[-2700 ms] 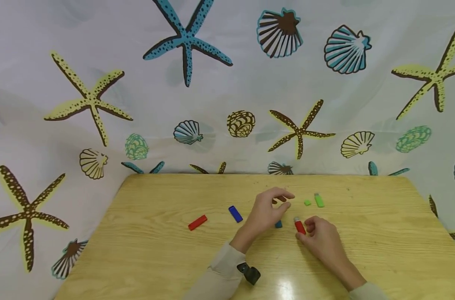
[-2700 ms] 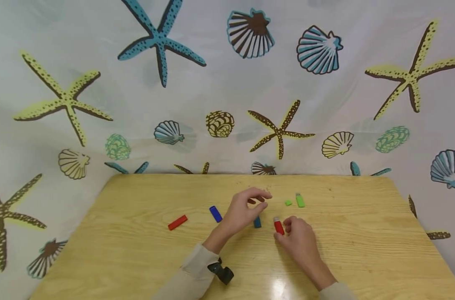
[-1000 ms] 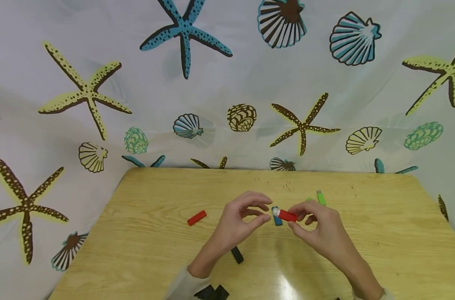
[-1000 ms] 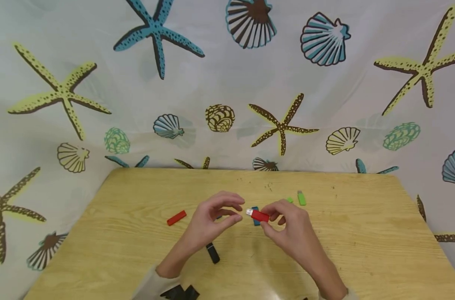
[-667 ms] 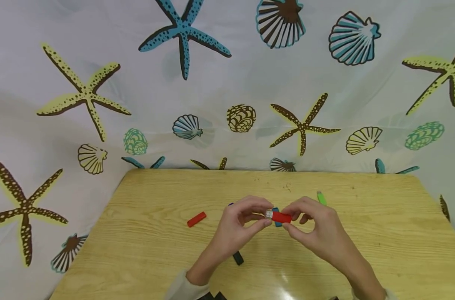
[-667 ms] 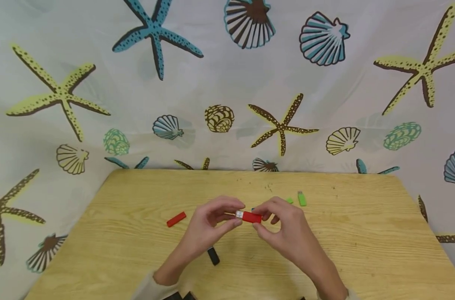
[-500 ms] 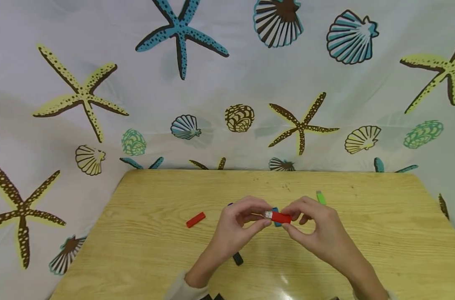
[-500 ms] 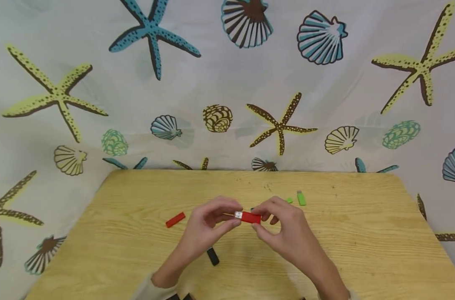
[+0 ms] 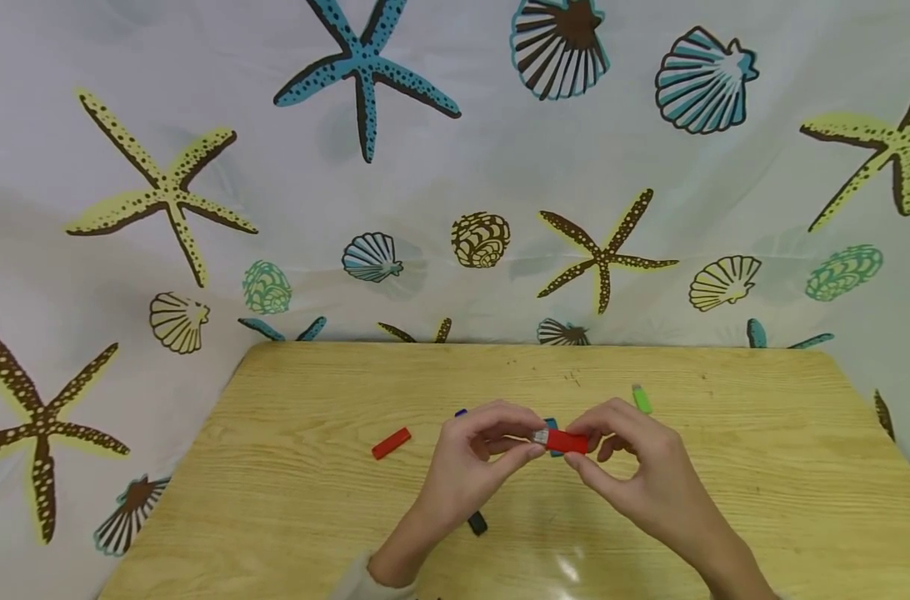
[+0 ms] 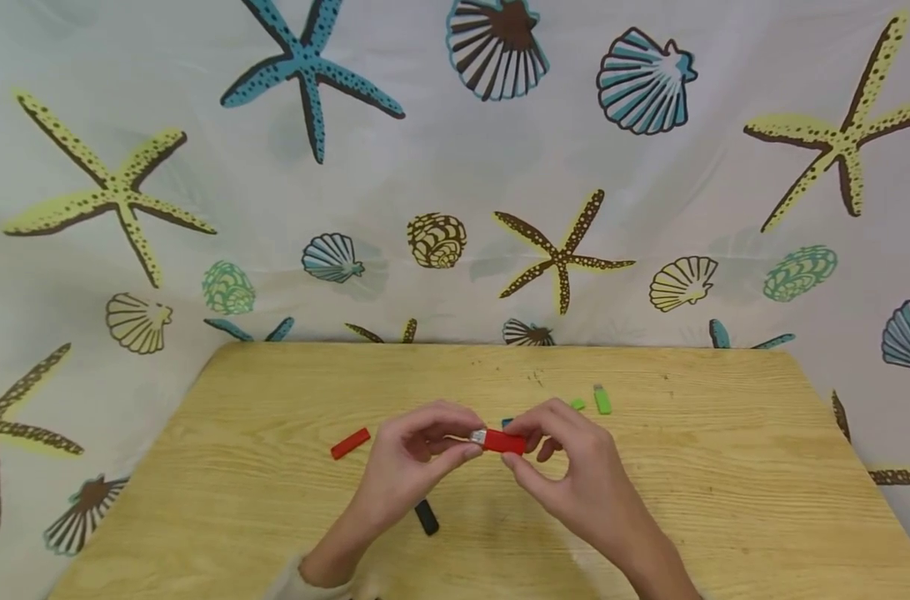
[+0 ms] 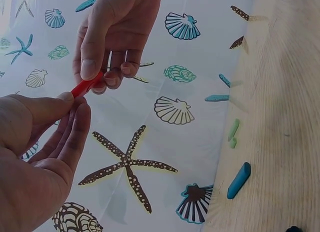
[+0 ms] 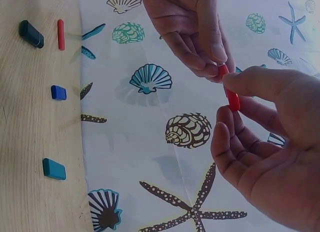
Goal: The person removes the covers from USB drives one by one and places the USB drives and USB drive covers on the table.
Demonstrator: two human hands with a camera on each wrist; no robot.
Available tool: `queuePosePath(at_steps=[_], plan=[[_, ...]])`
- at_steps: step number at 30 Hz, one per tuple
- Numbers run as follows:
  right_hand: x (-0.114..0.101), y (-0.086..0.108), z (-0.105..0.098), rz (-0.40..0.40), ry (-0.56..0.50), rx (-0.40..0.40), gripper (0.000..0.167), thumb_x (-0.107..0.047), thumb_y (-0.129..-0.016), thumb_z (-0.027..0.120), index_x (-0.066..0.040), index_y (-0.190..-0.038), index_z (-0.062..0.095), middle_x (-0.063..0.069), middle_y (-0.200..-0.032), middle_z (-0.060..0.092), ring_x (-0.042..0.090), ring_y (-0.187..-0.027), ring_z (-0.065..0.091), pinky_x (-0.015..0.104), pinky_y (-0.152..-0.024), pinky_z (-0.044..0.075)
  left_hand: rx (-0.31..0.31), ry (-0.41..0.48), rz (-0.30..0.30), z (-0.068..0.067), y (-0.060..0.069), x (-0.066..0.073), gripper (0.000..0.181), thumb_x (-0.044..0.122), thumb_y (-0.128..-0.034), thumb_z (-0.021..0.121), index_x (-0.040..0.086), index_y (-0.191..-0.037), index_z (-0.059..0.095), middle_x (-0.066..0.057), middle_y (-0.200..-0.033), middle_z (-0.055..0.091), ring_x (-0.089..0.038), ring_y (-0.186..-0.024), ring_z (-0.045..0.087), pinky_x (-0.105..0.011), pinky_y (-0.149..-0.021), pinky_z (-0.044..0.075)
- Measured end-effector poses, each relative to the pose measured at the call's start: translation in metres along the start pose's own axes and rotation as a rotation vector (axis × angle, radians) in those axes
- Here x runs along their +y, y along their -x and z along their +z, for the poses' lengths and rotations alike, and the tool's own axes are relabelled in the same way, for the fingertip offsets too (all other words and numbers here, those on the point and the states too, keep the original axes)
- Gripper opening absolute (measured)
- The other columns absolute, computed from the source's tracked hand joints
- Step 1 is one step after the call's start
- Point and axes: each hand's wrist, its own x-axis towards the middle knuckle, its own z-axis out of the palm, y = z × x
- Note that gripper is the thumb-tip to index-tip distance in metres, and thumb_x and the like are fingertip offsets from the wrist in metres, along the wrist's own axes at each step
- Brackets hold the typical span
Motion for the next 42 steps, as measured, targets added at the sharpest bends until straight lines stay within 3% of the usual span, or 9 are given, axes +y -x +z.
queuePosePath(at_steps=[8,14,21,42], plan=[[0.0015,0.0005,0.0033,-0.003,-0.07,0.022,0.034,0.004,-0.083,0.083,-0.017,-0.107,0.071,-0.005,-0.097,0.07,0.012,-0.08,0.066,0.025,-0.065,0.06,0.004,0.01,0.026,-0.0002,0.0,-0.0007,0.022,-0.007,-0.0896,0.075,0.0,-0.11,0.073,-0.017,-0.108,0.07,-0.026,-0.098,0.074,-0.041,-0.084,0.062],[0.0014,0.0001,0.0033,-0.036,-0.048,0.026,0.033,0.003,-0.083,0.084,-0.017,-0.107,0.072,-0.006,-0.098,0.07,0.01,-0.08,0.065,0.025,-0.065,0.06,0.008,0.014,0.022,-0.0004,0.0005,-0.0018,0.021,-0.008,-0.0888,0.075,-0.001,-0.109,0.073,-0.017,-0.109,0.07,-0.025,-0.097,0.074,-0.041,-0.084,0.062],[0.0021,-0.0002,0.0013,-0.013,-0.034,-0.005,0.029,-0.003,-0.086,0.083,-0.02,-0.107,0.072,-0.01,-0.1,0.069,0.008,-0.083,0.065,0.024,-0.068,0.058,0.005,0.014,0.003,-0.0016,0.0008,-0.0001,0.022,-0.008,-0.0877,0.076,0.0,-0.108,0.074,-0.016,-0.109,0.07,-0.025,-0.096,0.073,-0.041,-0.084,0.063],[0.0079,-0.0005,0.0012,-0.104,-0.049,0.013,0.036,0.004,-0.082,0.084,-0.018,-0.107,0.073,-0.008,-0.1,0.069,0.009,-0.08,0.064,0.022,-0.066,0.057,-0.037,0.045,-0.002,-0.0026,-0.0002,0.0002,0.021,-0.011,-0.0872,0.075,-0.002,-0.107,0.073,-0.018,-0.109,0.069,-0.023,-0.096,0.072,-0.042,-0.084,0.062]])
